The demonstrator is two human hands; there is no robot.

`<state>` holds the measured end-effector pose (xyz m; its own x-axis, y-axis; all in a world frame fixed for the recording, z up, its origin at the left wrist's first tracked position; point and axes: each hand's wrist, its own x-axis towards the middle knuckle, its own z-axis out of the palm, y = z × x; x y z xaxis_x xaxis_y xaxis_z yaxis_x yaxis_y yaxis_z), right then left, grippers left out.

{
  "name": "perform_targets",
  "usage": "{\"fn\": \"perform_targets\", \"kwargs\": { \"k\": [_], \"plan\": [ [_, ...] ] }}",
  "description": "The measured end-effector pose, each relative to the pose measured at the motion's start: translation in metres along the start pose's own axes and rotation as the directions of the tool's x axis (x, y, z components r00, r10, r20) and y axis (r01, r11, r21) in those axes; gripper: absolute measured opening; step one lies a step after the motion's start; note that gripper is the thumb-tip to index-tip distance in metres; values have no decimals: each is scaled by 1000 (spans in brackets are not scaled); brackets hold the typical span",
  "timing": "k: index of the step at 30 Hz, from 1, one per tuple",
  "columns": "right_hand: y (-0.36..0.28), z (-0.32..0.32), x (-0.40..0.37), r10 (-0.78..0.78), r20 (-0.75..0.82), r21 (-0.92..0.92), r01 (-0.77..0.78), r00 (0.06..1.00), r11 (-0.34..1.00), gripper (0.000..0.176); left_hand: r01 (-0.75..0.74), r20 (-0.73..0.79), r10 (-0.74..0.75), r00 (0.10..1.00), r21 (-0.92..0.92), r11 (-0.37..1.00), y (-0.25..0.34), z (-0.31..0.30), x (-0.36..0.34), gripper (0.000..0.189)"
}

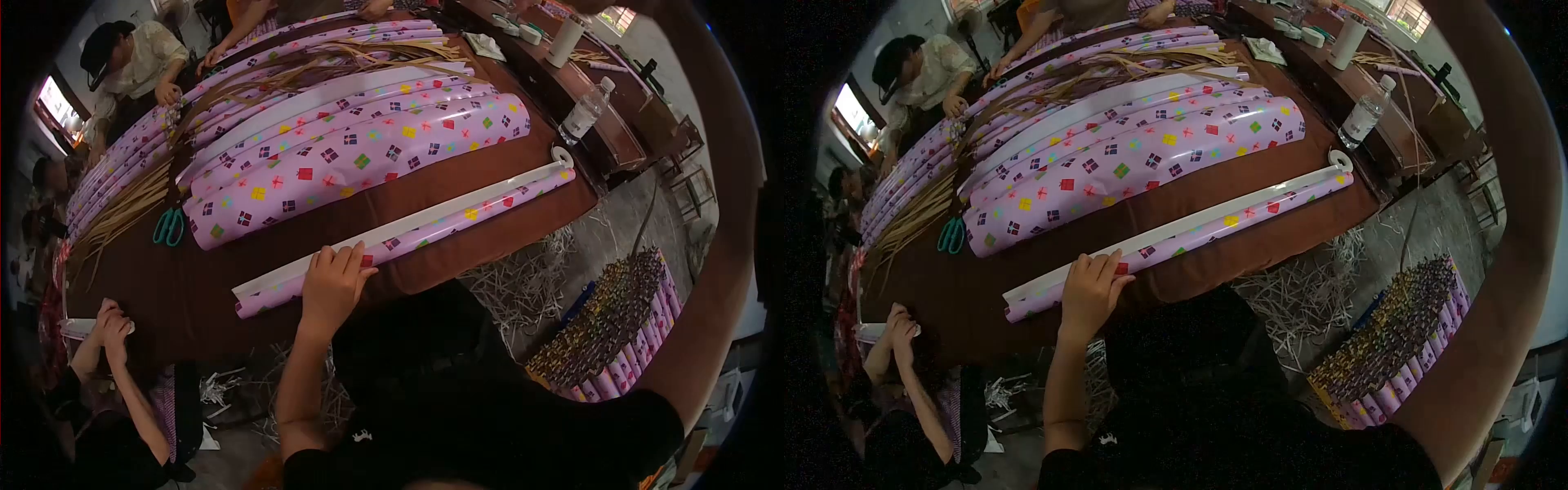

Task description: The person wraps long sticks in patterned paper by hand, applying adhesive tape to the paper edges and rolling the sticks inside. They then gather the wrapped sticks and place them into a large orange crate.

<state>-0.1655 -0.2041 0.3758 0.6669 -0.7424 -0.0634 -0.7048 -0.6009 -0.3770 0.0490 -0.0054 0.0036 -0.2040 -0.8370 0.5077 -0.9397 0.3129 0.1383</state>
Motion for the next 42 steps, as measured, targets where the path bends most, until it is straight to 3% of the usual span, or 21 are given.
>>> {"fn": "perform_targets", "kwargs": {
  "k": [4,6,8,10,13,18,22,23,24,26,27,29,30,32,33,35,36,38,39,40,42],
  "plan": [
    [13,111,-20,0,335,327,-116,942,938,26,21,27,-21,999,-4,1000,0,2,-1,46],
    [39,192,-20,-31,511,596,-328,859,733,23,32,12,-32,999,-9,999,0,2,-2,47],
    [42,235,-28,-50,595,527,-342,802,778,20,28,45,-28,999,-1,1000,-1,1,-2,55],
    [52,264,-35,6,718,536,-558,696,634,22,33,15,-33,999,-25,999,-1,-3,-2,60],
    [60,294,-35,-73,673,568,-451,736,688,24,54,26,-53,998,-58,997,-2,0,-6,71],
    [70,300,-40,-62,713,468,-409,698,783,25,119,-3,-120,993,-111,987,2,4,-5,43],
    [68,302,-33,-97,729,423,-335,677,842,30,100,-90,-102,991,-26,995,3,10,-4,33],
    [70,303,-28,-298,568,330,119,767,936,33,102,-92,-103,990,-22,995,2,12,-4,31],
    [71,303,-22,-531,425,126,533,733,836,38,102,-93,-104,990,-17,995,2,12,-4,30],
    [53,296,1,-563,191,-42,579,804,814,45,121,-78,-122,989,-25,992,3,10,-2,28],
    [53,307,23,-579,33,35,578,815,815,44,137,-67,-139,988,-40,990,3,9,-2,27],
    [34,322,54,-416,15,315,391,909,865,42,129,-40,-129,991,-5,992,2,14,-7,26],
    [26,334,65,-420,13,317,395,907,862,42,123,-20,-123,992,25,992,1,16,-8,26],
    [12,354,82,-373,268,462,221,888,859,36,120,-59,-118,991,37,992,2,17,-6,26],
    [5,356,84,-386,272,469,229,882,853,36,116,-96,-112,989,46,992,2,17,-6,27],
    [-9,357,87,-455,359,674,111,815,731,30,131,-82,-130,988,11,991,3,16,-7,30],
    [-19,342,88,-417,481,663,-9,771,748,22,133,-74,-136,988,-34,990,2,15,-8,34],
    [-17,344,103,-621,405,852,-31,671,523,20,125,-113,-129,985,-47,991,1,15,-8,36],
    [-25,329,105,-588,500,822,-133,636,554,17,97,-155,-107,982,-69,993,1,14,-8,39],
    [-27,332,105,-597,499,825,-133,628,550,17,116,-64,-117,991,-23,993,4,8,-6,45],
    [-30,341,108,-636,502,851,-202,587,485,19,103,-58,-104,993,-20,995,2,6,-8,46]
  ]
}}
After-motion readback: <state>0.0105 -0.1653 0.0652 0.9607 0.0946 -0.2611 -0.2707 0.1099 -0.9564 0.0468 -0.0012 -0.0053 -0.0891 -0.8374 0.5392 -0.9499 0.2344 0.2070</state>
